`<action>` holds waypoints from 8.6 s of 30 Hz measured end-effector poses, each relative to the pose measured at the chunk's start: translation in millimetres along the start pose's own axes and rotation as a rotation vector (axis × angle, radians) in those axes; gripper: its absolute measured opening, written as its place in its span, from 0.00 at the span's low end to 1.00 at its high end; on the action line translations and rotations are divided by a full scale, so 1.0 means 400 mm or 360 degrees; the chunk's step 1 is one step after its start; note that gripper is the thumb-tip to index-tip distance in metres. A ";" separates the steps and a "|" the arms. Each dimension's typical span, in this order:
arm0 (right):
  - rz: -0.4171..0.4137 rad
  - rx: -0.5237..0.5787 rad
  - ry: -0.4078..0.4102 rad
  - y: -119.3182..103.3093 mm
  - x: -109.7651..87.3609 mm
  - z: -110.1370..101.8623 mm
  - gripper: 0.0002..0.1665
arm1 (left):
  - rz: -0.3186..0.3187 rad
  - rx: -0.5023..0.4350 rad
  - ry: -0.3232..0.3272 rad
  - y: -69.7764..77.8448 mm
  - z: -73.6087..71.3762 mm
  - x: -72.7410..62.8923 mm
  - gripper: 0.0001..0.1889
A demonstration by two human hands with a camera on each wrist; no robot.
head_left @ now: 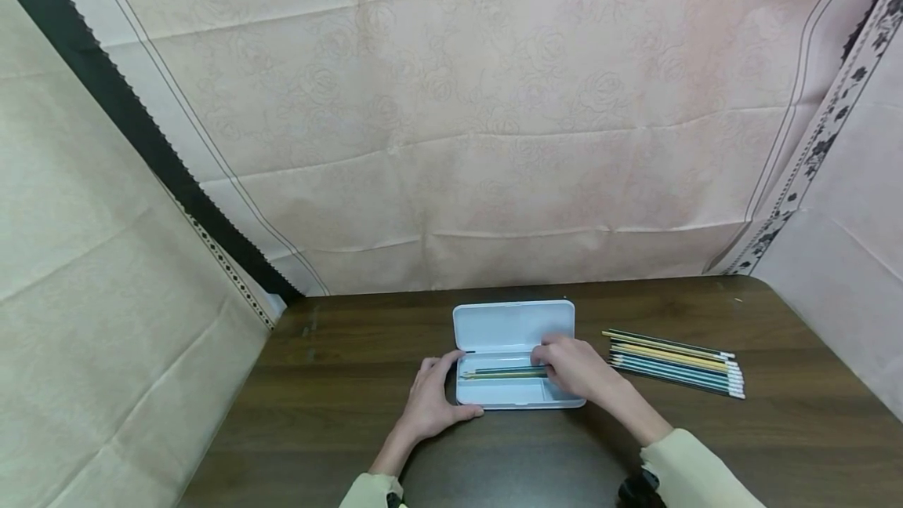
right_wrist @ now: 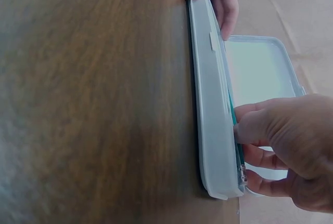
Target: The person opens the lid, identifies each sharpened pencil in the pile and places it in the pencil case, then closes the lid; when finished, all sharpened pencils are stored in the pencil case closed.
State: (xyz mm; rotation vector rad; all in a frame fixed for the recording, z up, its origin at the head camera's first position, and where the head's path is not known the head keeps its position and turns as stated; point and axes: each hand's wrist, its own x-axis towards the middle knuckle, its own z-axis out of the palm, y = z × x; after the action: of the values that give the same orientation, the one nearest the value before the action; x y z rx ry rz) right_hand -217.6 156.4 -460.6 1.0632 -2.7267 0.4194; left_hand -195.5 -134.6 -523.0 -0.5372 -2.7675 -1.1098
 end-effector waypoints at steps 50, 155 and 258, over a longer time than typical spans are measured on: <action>0.0252 -0.0026 0.0376 0.281 -0.411 -0.143 0.22 | 0.0002 -0.0023 0.0001 0.000 0.001 0.000 0.51; 0.0109 -0.0059 0.0407 0.329 -0.425 -0.134 0.23 | 0.0007 -0.0030 -0.0002 0.002 -0.004 -0.002 0.50; 0.0042 0.0112 0.0060 0.033 -0.048 -0.018 0.11 | 0.0000 -0.0019 0.0004 0.002 -0.001 -0.004 0.50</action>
State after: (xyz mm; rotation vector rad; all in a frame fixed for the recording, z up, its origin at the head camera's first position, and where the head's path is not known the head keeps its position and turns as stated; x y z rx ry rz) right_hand -212.2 180.3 -461.4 1.0264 -2.7137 0.5374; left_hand -193.6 -134.8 -522.5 -0.5371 -2.7604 -1.1270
